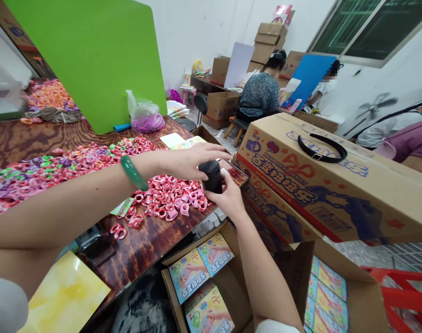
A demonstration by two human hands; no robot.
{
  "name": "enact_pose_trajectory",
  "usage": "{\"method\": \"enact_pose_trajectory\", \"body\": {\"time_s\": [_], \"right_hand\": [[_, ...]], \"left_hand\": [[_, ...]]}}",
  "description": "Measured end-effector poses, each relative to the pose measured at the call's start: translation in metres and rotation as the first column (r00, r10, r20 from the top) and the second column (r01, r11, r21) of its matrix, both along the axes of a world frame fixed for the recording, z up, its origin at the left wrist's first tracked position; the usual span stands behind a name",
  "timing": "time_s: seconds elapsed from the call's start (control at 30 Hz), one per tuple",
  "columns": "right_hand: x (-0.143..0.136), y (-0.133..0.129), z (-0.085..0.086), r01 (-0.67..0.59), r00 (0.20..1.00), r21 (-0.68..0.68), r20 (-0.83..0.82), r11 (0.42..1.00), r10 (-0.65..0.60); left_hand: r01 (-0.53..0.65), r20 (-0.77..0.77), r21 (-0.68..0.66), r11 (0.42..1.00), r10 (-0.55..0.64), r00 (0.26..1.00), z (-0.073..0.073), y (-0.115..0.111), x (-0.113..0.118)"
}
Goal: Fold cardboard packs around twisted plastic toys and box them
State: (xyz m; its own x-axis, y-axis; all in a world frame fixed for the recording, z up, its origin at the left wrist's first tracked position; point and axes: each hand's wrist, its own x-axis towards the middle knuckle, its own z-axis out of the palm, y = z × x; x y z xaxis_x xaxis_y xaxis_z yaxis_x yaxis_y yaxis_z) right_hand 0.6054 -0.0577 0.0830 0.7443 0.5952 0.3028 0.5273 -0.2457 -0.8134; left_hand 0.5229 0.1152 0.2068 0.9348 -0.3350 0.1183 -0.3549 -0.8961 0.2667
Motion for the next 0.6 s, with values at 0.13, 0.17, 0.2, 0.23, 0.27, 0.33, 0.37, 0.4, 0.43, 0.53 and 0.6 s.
{"method": "enact_pose_trajectory", "body": {"time_s": [0.13, 0.17, 0.2, 0.23, 0.27, 0.33, 0.37, 0.4, 0.43, 0.53, 0.6], "right_hand": [[0.054, -0.015, 0.001, 0.21, 0.976, 0.038, 0.052, 0.977, -0.212], [0.074, -0.016, -0.005, 0.275, 0.959, 0.036, 0.068, 0.961, -0.276], [0.094, -0.017, -0.014, 0.346, 0.935, 0.027, 0.068, 0.938, -0.347], [0.114, -0.015, -0.025, 0.425, 0.904, 0.013, 0.051, 0.905, -0.425], [0.132, -0.012, -0.038, 0.492, 0.87, 0.0, 0.011, 0.871, -0.492], [0.159, 0.0, -0.067, 0.558, 0.827, -0.028, -0.059, 0.829, -0.559], [0.168, 0.007, -0.081, 0.571, 0.815, -0.044, -0.087, 0.82, -0.573], [0.173, 0.014, -0.093, 0.579, 0.805, -0.061, -0.113, 0.813, -0.582], [0.176, 0.022, -0.104, 0.585, 0.796, -0.078, -0.134, 0.807, -0.59], [0.177, 0.038, -0.119, 0.61, 0.762, -0.137, -0.172, 0.781, -0.625], [0.174, 0.043, -0.117, 0.609, 0.759, -0.167, -0.161, 0.775, -0.631]], "left_hand": [[-0.212, 0.012, -0.008, 0.977, 0.212, 0.977, 0.006, 0.021, -0.042], [-0.25, -0.026, 0.023, 0.968, 0.251, 0.968, 0.003, 0.025, -0.055], [-0.272, -0.06, 0.067, 0.96, 0.276, 0.959, -0.001, 0.027, -0.069], [-0.284, -0.084, 0.111, 0.952, 0.293, 0.952, -0.007, 0.026, -0.084], [-0.286, -0.103, 0.148, 0.947, 0.302, 0.948, -0.012, 0.022, -0.098], [-0.245, -0.09, 0.172, 0.954, 0.263, 0.961, -0.019, 0.004, -0.124], [-0.235, -0.03, 0.149, 0.96, 0.242, 0.97, -0.019, -0.008, -0.136], [-0.221, 0.031, 0.118, 0.968, 0.219, 0.975, -0.017, -0.02, -0.147], [-0.213, 0.084, 0.098, 0.972, 0.205, 0.975, -0.014, -0.033, -0.156], [-0.226, 0.207, 0.162, 0.961, 0.19, 0.96, -0.009, -0.063, -0.176], [-0.239, 0.246, 0.231, 0.943, 0.181, 0.952, -0.021, -0.075, -0.185]]}}
